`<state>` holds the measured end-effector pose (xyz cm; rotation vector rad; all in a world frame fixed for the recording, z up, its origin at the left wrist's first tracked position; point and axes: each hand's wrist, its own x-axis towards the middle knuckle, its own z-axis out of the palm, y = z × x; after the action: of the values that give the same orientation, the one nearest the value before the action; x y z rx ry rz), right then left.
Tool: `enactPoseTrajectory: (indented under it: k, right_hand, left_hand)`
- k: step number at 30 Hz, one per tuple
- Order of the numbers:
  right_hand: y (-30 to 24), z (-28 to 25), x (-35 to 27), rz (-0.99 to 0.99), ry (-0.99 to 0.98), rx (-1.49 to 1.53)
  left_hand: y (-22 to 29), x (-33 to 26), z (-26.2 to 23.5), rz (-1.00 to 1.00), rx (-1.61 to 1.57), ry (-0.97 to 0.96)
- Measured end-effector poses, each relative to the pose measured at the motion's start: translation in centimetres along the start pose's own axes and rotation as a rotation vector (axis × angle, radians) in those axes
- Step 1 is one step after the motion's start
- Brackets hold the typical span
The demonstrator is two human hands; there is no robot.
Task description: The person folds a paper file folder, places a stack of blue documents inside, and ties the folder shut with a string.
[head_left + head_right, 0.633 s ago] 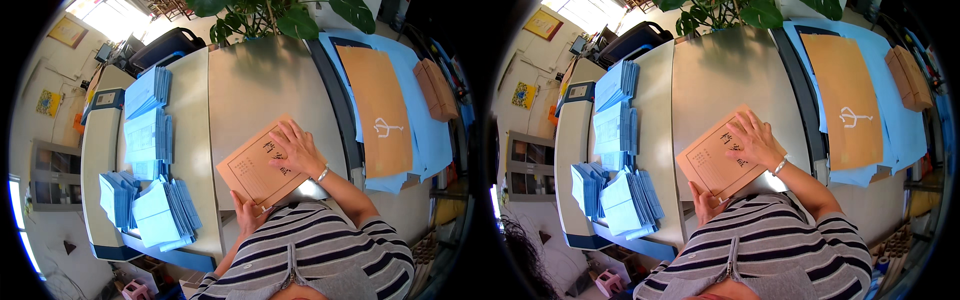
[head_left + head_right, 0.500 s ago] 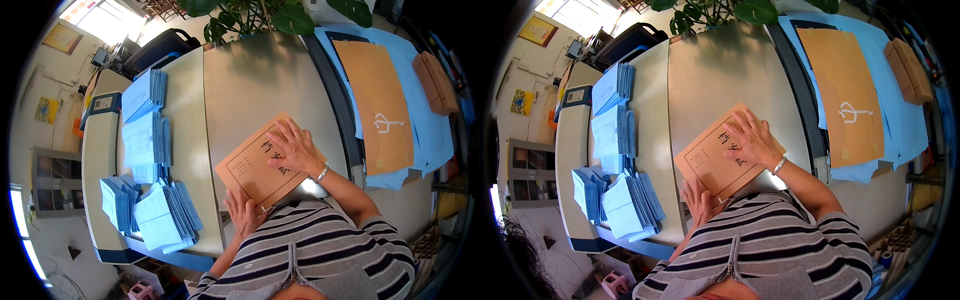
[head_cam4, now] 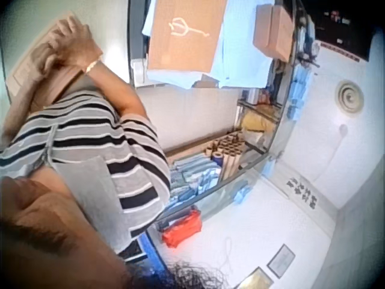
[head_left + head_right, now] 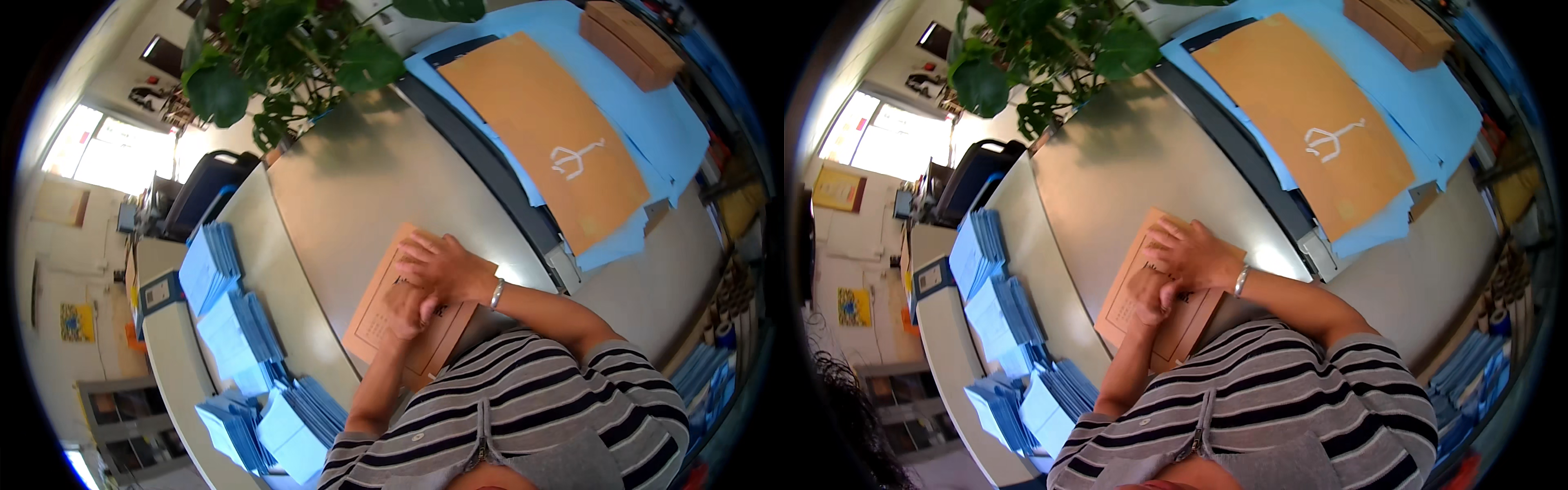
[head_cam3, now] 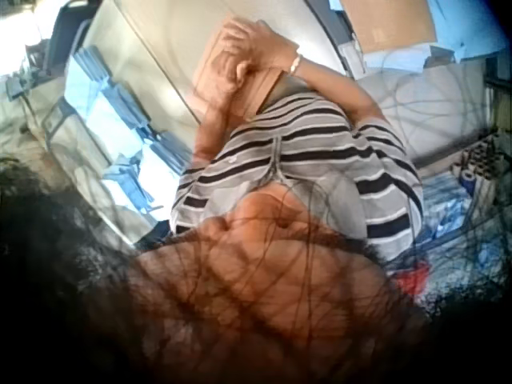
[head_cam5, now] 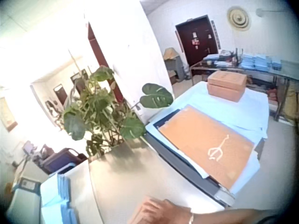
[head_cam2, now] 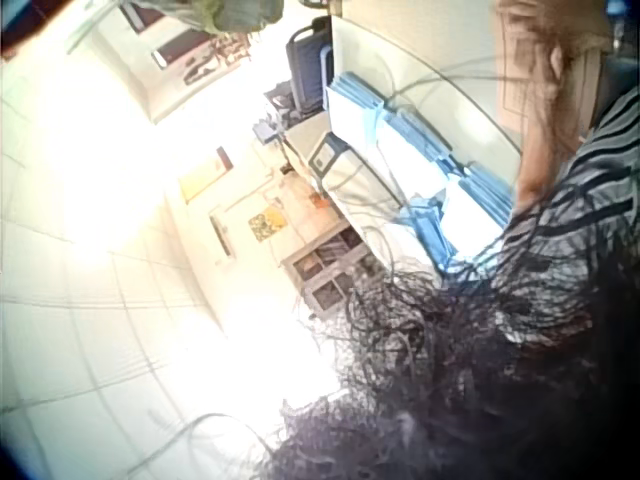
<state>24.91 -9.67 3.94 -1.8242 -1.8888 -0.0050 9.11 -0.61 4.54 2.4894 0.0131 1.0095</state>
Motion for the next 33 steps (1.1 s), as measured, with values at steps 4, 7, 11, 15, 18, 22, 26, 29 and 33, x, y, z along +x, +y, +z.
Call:
enactPoseTrajectory:
  k: [4, 7, 11, 15, 18, 22, 26, 29, 33]
  right_hand:
    - [-0.7, -2.1, 0.2, 0.120, -0.108, 0.152]
    - [-0.7, -2.3, -0.1, 0.126, -0.001, 0.177]
    - [-0.1, -0.9, -0.1, 0.039, 0.279, 0.249]
    - [1.4, 0.6, -1.1, 0.329, 0.329, 0.668]
    - [2.4, 0.6, -1.9, 0.514, 0.538, 1.092]
    - [2.4, -0.7, -3.4, 0.586, 1.028, 1.289]
    - [2.1, -3.4, -8.7, 0.947, 0.652, 1.032]
    - [0.4, -3.6, -11.4, 1.075, 0.362, 1.130]
    - [-1.6, -2.6, -11.7, 1.093, 0.380, 1.288]
  left_hand:
    - [-0.8, 4.3, 2.3, -0.399, -0.022, 0.012]
    - [-2.6, 6.6, 3.4, -0.615, -0.046, -0.107]
    - [-4.9, 4.6, 4.8, -0.622, -0.481, 0.066]
    - [-5.0, 5.4, 5.0, -0.320, -0.377, -0.049]
    - [-3.3, 6.4, 5.7, -0.281, -0.242, -0.259]
    - [-1.7, 7.2, 5.6, -0.094, 0.102, -0.470]
    - [-1.0, 6.9, 5.3, -0.040, 0.201, -0.493]
    - [-1.1, 6.5, 5.7, 0.021, 0.083, -0.487]
    - [-0.3, 5.8, 7.2, 0.098, 0.010, -0.489]
